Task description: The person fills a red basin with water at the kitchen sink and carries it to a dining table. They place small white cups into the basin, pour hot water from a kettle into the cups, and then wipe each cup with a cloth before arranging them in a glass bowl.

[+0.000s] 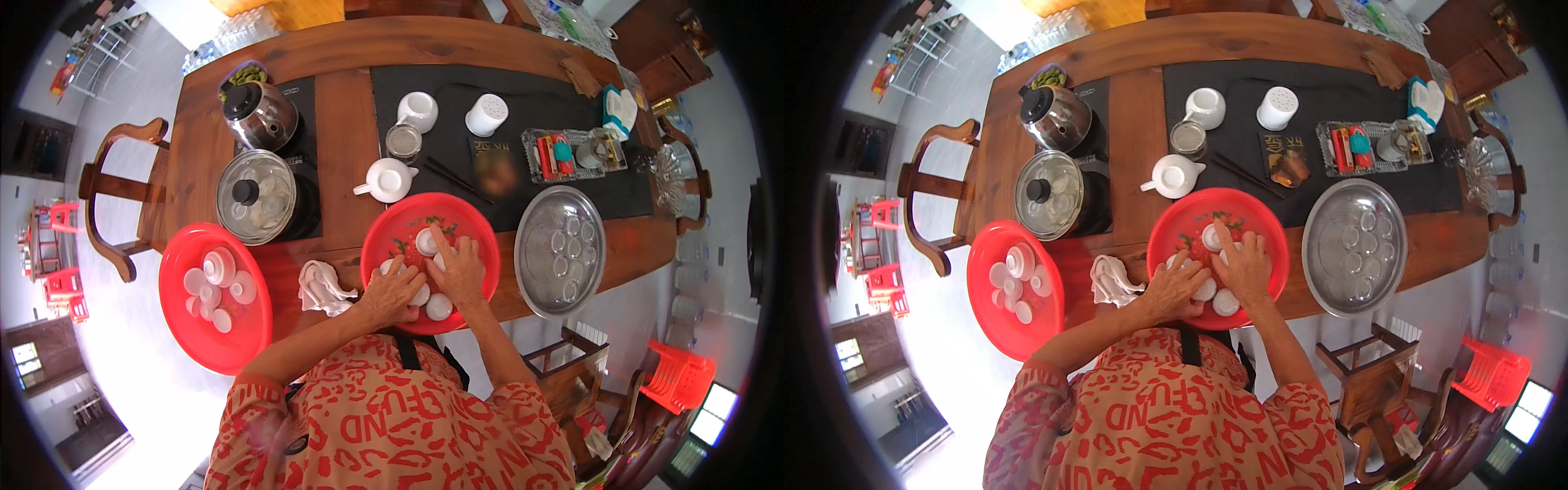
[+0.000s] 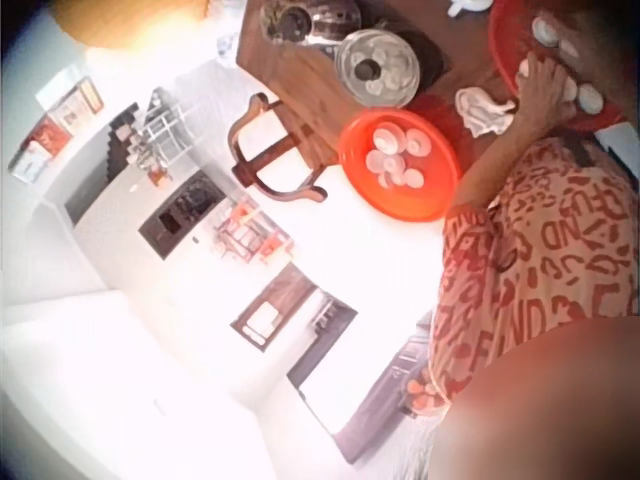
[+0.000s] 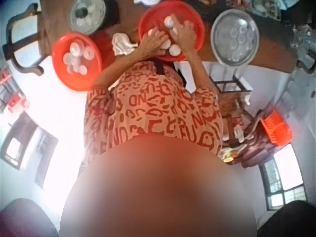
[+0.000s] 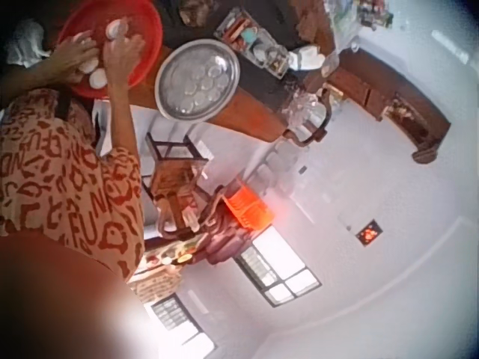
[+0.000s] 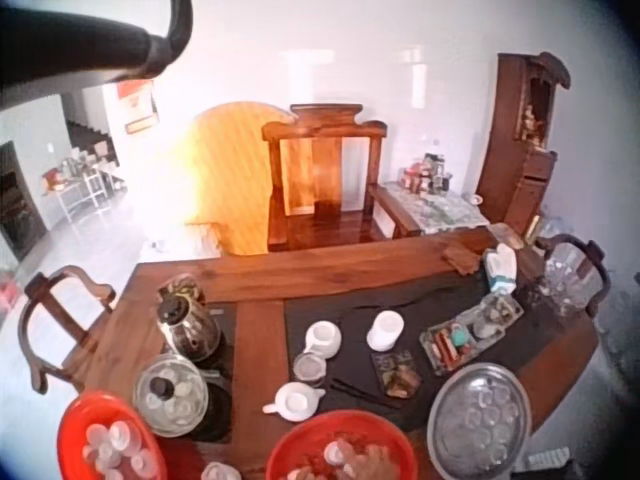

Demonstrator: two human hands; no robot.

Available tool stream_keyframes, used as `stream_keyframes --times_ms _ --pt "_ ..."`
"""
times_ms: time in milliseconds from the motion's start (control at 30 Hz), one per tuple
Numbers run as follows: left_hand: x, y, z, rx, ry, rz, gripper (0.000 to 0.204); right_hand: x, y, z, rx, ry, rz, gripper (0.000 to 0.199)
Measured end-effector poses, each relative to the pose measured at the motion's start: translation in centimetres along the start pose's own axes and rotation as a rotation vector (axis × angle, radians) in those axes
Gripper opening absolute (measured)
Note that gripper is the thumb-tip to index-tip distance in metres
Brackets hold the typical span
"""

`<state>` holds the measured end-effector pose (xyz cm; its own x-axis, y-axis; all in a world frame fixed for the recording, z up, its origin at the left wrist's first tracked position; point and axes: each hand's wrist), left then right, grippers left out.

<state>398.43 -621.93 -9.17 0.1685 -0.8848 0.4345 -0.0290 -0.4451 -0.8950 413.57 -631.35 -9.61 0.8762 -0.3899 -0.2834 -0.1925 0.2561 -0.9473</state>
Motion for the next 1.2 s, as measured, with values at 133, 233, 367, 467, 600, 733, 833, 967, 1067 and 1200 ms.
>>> stream_keyframes --times_ms 133,233,367,467,600,733,833,967,1067,1200 --pt "0.4 -0.5 -0.1 -0.031 -0.018 0.048 0.066 -0.5 0.3 1.6 -0.017 0.013 -0.035 0.060" --pt "0.2 0.4 0.0 0.011 -0.021 0.048 0.063 -0.7 1.0 2.2 0.015 0.037 -0.026 0.055" --pt "-0.8 0.1 -0.3 0.171 -0.039 -0.187 0.059 0.0 1.5 2.7 0.046 0.076 0.094 0.054" --pt "-1.4 0.4 -0.5 0.380 -0.048 -0.333 0.060 2.5 1.9 2.7 -0.012 0.094 0.337 0.050" --pt "-1.6 -1.1 -0.8 0.451 -0.101 -0.560 0.058 2.4 1.2 2.7 -0.051 0.544 1.344 0.049" --pt "-2.5 -0.9 -0.7 0.444 -0.163 -1.192 0.057 -1.0 -2.0 1.7 -0.166 0.662 1.761 0.046" --pt "-3.2 -1.9 -1.6 0.423 -0.176 -1.407 0.057 -1.4 0.7 0.4 -0.196 0.557 1.874 0.041" --pt "-3.4 -3.2 -2.4 0.259 -0.333 -1.678 0.052 -1.5 1.8 0.9 -0.163 0.622 2.141 0.036" --pt "-4.2 -3.2 -5.4 0.379 -0.169 -1.918 0.053 -4.6 -0.8 2.1 -0.345 0.439 2.202 0.030" --pt "-4.6 -4.1 -9.7 0.421 -0.166 -2.129 0.059 -11.4 -1.0 1.7 -0.316 0.431 2.172 0.037"
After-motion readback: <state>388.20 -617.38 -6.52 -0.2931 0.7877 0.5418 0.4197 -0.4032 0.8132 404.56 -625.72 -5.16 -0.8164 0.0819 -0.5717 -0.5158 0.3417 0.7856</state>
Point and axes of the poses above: each hand's wrist, its own z-axis towards the middle knuckle, its own y-axis out of the palm, x = y × z
